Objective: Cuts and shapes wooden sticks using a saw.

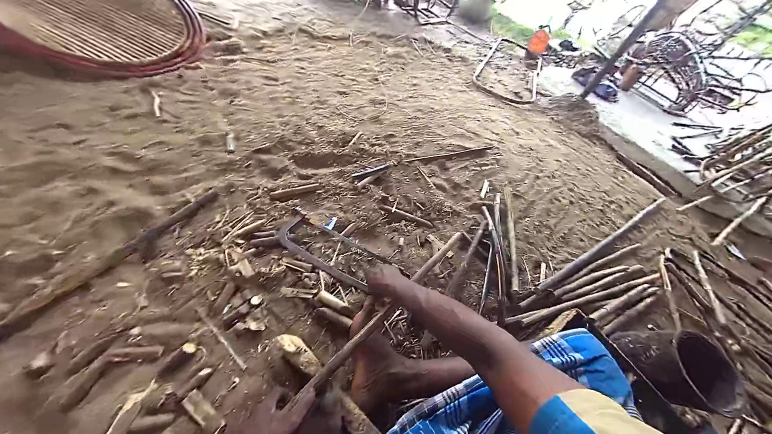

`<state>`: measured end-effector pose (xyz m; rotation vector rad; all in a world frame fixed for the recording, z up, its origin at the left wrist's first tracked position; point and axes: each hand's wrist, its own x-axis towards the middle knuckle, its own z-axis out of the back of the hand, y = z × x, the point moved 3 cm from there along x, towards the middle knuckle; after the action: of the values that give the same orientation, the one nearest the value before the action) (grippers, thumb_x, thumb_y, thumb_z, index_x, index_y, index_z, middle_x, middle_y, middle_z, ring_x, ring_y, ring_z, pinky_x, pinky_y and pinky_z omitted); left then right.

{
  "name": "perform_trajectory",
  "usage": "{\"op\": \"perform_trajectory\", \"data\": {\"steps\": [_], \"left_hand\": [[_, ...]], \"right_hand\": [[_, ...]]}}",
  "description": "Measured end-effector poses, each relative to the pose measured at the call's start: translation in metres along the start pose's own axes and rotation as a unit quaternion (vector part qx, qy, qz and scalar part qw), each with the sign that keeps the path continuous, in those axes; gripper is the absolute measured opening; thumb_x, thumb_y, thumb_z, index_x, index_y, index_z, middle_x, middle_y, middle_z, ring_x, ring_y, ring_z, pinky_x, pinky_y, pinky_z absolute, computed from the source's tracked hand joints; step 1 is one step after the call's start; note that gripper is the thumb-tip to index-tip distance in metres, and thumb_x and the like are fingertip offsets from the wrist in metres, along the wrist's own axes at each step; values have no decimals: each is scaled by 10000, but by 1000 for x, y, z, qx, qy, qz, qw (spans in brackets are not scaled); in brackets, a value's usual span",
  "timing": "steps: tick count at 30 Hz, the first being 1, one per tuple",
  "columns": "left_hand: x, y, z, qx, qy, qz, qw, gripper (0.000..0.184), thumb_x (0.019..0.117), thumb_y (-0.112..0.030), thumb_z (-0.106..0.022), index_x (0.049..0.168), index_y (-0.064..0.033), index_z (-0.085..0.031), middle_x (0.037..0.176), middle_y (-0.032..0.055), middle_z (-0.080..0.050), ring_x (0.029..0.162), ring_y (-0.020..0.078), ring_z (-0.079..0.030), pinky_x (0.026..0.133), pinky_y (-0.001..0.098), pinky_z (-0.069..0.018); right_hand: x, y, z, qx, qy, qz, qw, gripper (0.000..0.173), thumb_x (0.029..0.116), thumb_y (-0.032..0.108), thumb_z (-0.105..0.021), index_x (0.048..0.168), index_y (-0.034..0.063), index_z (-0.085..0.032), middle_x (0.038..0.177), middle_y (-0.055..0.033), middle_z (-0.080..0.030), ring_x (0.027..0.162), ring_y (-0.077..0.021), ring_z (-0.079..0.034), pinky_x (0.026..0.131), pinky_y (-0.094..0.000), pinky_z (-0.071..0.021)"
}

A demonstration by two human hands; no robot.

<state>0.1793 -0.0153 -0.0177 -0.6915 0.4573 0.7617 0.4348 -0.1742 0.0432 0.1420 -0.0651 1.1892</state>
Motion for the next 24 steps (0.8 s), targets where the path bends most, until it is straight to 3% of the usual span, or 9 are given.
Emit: {"op": "perform_trajectory", "data": {"steps": [3,7,9,12,14,16,18,21,24], "left_hand": [[0,3,-4,10,-8,0,1000,686,910,-669,-574,1219,-65,-679,1112,238,-707,1082,442,-665,913,701,-481],[-2,-7,2,13,-6,21,1000,686,894,-710,-577,1222,-118,-684,1084,208,-724,1047,428,-684,882,698,-500],[0,-14,13,2,-9,38,999,677,884,-721,-583,1225,-144,-678,1072,186,-724,1042,404,-685,882,671,-507],[7,-28,29,-49,8,63,997,708,904,-701,-619,1270,-96,-653,1109,220,-707,1090,423,-662,942,669,-489],[17,-30,35,-86,21,78,993,697,901,-685,-638,1253,-84,-648,1115,220,-701,1080,416,-661,927,673,-491],[33,-25,32,-110,21,87,990,755,865,-716,-644,1271,-80,-636,1129,209,-705,1077,401,-672,922,668,-509],[47,-22,28,-137,18,84,987,767,851,-713,-646,1242,-52,-651,1082,205,-714,1032,391,-687,901,664,-524],[50,-27,33,-178,59,76,979,668,945,-609,-622,1145,26,-681,997,220,-706,916,364,-684,861,609,-531],[52,-30,37,-181,89,83,976,669,988,-609,-548,1049,42,-695,936,193,-694,825,305,-657,811,544,-531]], "right_hand": [[40,-48,-76,104,319,-141,932,269,975,203,-643,1136,-8,-690,1203,-233,-670,1176,-426,-622,937,-660,-500],[44,-70,-63,148,353,-107,918,333,945,310,-695,1032,-10,-682,1050,-235,-681,1013,-419,-664,827,-672,-516],[56,-75,-39,211,313,-117,918,343,1019,329,-556,1056,8,-671,966,-215,-673,908,-383,-664,783,-639,-495],[73,-62,17,371,128,-167,905,397,1086,319,-406,1101,32,-680,843,-131,-635,737,-253,-608,707,-487,-511],[66,-28,54,577,-14,-179,796,397,1073,337,-343,970,87,-633,587,39,-452,459,-67,-403,447,-254,-384],[30,7,75,681,-48,-180,708,465,1064,452,-327,1053,129,-661,528,70,-438,401,-47,-386,399,-244,-387],[-23,42,78,685,-91,-216,690,493,1053,522,-344,1044,155,-674,524,51,-411,389,-62,-359,385,-254,-369],[-97,93,65,688,-152,-291,647,500,1018,577,-404,912,145,-635,495,45,-386,369,-85,-369,371,-296,-394],[-147,125,55,706,-157,-291,626,523,1006,606,-468,919,131,-668,502,68,-394,386,-52,-364,386,-256,-374]]}}
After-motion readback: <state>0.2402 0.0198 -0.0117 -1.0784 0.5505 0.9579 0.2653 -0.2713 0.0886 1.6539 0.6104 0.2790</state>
